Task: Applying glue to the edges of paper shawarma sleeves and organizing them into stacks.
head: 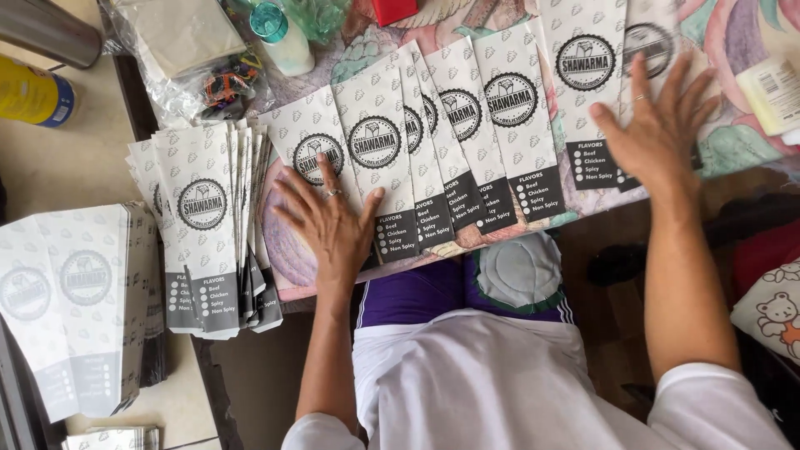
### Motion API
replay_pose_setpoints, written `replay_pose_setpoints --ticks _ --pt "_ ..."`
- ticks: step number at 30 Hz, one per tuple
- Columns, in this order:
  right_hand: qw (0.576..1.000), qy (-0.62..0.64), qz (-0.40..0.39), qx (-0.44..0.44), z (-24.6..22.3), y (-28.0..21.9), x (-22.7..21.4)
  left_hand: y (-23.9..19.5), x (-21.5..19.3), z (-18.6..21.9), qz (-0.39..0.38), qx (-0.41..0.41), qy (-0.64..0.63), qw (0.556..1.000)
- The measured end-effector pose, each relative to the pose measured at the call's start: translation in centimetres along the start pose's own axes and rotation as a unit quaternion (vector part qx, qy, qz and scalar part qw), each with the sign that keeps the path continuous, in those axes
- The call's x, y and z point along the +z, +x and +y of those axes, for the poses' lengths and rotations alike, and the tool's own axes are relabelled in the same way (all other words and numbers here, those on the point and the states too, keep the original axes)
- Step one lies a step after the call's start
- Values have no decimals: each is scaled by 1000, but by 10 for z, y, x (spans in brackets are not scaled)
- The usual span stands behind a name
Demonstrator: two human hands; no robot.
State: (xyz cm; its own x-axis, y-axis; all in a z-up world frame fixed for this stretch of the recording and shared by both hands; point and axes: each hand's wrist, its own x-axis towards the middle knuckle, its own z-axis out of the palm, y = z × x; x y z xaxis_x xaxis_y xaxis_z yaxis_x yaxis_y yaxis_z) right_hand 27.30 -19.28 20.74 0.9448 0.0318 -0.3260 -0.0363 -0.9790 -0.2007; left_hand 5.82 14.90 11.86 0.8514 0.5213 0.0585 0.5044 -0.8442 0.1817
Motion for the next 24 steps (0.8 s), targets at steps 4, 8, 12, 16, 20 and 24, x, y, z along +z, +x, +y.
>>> replay_pose_setpoints --ticks 4,8,12,16,20,24 --pt "998 -26 -61 -14 -61 -47 7 7 26 46 13 10 -17 1000" --pt "977 -29 -46 -206 -69 -54 61 10 -13 100 -66 -18 -210 975" --pt "974 -19 93 -205 -67 -42 44 21 -24 82 -41 -85 -244 965" --pt "997 27 17 -64 -94 -25 50 34 -39 103 -137 -127 -260 947" --pt "944 60 59 -320 -97 -12 99 38 -21 126 -119 -74 -297 945" --pt "942 111 121 -292 -86 -22 89 29 -65 99 -151 -68 -295 941"
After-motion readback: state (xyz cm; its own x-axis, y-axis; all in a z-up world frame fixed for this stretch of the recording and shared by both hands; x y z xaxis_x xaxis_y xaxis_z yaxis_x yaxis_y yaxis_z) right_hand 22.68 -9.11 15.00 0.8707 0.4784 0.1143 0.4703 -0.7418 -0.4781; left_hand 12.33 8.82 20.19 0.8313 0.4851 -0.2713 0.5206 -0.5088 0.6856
